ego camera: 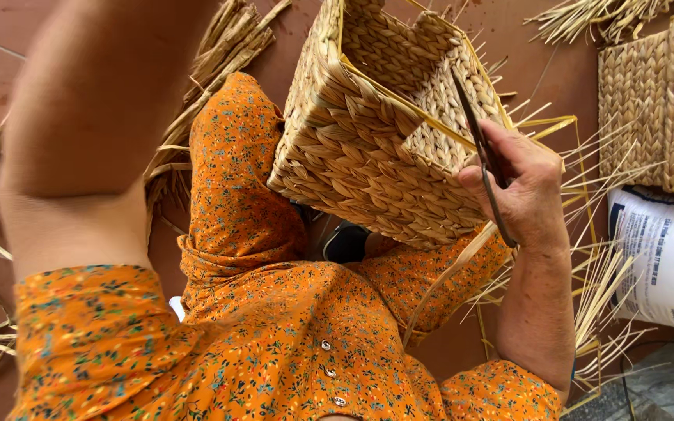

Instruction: The person sits on the floor weaving a water hyacinth basket, tucking and tightening woven strands around the rim by hand, trimming excess ends with scissors, and pressing the woven sides to shape the basket.

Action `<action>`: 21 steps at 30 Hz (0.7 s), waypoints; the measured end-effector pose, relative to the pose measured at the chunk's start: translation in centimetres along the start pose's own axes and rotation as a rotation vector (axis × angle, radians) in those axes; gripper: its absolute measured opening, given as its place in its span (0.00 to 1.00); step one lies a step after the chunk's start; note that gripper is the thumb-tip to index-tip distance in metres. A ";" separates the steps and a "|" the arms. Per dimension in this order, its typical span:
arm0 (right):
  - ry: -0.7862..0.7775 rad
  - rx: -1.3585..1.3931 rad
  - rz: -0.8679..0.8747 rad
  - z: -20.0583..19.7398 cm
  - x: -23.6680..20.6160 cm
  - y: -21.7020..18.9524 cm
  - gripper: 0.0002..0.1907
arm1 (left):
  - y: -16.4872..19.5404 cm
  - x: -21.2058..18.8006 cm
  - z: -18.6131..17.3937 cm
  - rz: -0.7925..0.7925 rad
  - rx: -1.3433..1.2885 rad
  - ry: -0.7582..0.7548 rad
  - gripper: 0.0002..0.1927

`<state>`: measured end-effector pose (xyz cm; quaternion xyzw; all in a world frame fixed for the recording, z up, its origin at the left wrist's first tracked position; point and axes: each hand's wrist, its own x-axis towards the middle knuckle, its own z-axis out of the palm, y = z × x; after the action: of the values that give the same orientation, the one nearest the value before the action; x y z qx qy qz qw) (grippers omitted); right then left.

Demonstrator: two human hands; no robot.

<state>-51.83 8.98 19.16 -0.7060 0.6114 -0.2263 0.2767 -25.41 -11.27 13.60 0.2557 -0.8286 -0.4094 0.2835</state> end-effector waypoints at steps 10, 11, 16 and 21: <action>0.101 0.063 0.115 0.2 -2.7 1.5 0.37 | 5.9 -5.5 -4.8 -0.464 0.032 -0.202 0.10; 0.103 0.067 0.116 0.2 -3.0 1.6 0.37 | 6.3 -6.2 -5.3 -0.503 0.034 -0.228 0.11; 0.071 -0.085 0.072 0.6 -3.7 1.3 0.33 | 6.2 -5.6 -2.1 -0.566 0.101 -0.307 0.13; 0.058 0.048 0.160 2.0 -5.2 0.0 0.37 | 3.0 -5.8 0.7 -0.263 0.283 -0.254 0.14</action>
<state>-51.29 14.36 17.83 -0.6411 0.6680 -0.2386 0.2929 -22.36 -5.52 14.26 0.3450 -0.8665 -0.3512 0.0826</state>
